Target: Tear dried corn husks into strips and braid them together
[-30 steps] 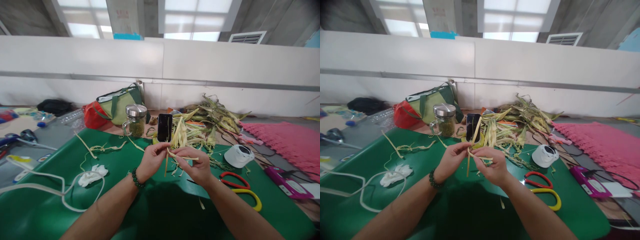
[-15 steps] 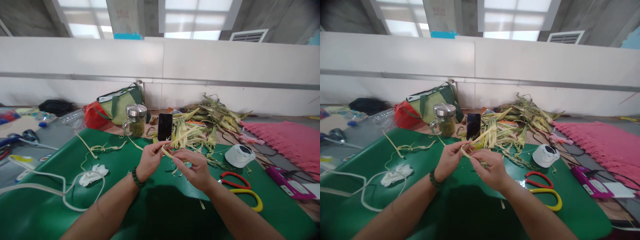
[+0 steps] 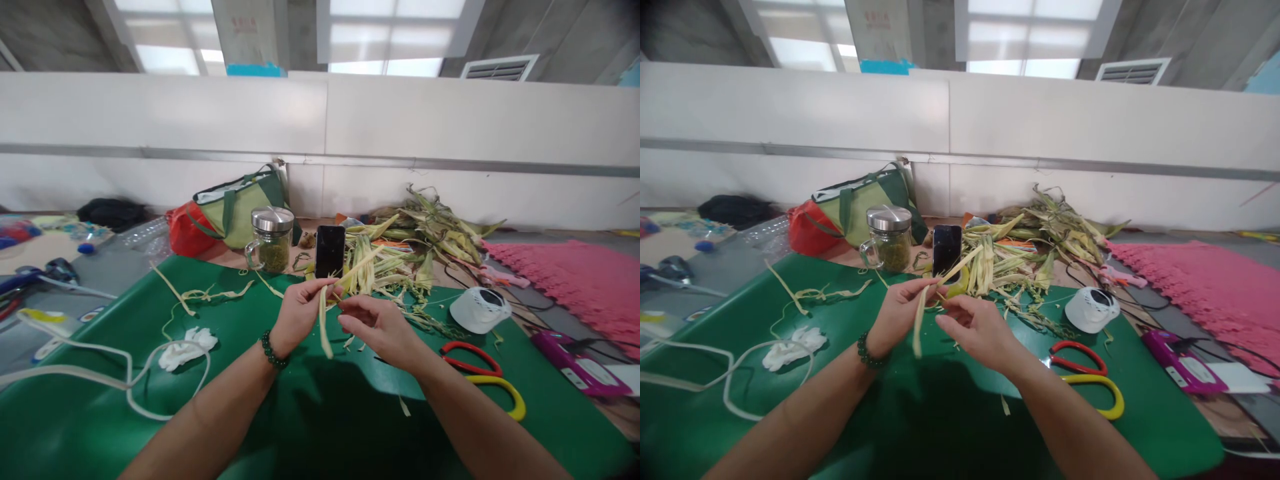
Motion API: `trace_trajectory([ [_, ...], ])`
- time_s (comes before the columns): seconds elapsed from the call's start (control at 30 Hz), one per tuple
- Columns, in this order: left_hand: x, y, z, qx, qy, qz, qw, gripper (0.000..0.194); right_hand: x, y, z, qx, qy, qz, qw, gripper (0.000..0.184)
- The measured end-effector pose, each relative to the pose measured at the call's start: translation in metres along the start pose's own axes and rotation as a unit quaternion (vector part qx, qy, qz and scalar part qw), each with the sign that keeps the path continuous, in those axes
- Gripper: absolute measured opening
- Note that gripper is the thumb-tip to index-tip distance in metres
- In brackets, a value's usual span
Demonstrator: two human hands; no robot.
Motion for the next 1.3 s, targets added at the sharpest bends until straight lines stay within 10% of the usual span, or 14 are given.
trace_trajectory([
  [0.37,-0.01,0.005,-0.011,0.331,0.092,-0.011,0.939,0.024,0.011,0.011,-0.017,0.259,0.06,0.013,0.964,0.04],
  [0.83,-0.013,0.008,-0.018,0.482,0.209,-0.027,0.85,0.027,0.012,0.024,-0.014,0.301,0.058,0.046,0.951,0.031],
  [1.3,-0.001,0.003,-0.005,0.135,-0.01,0.02,0.991,0.025,0.012,-0.007,-0.02,0.182,0.031,-0.068,0.98,0.029],
])
Point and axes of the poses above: each hand's wrist, its own x-axis towards the middle knuckle, its own y-axis out of the palm, z = x × y, the point moved 5 cm from there along x, towards the middle knuckle, and after that the axes turned 15 degrees about z, right-handed, at the moved point
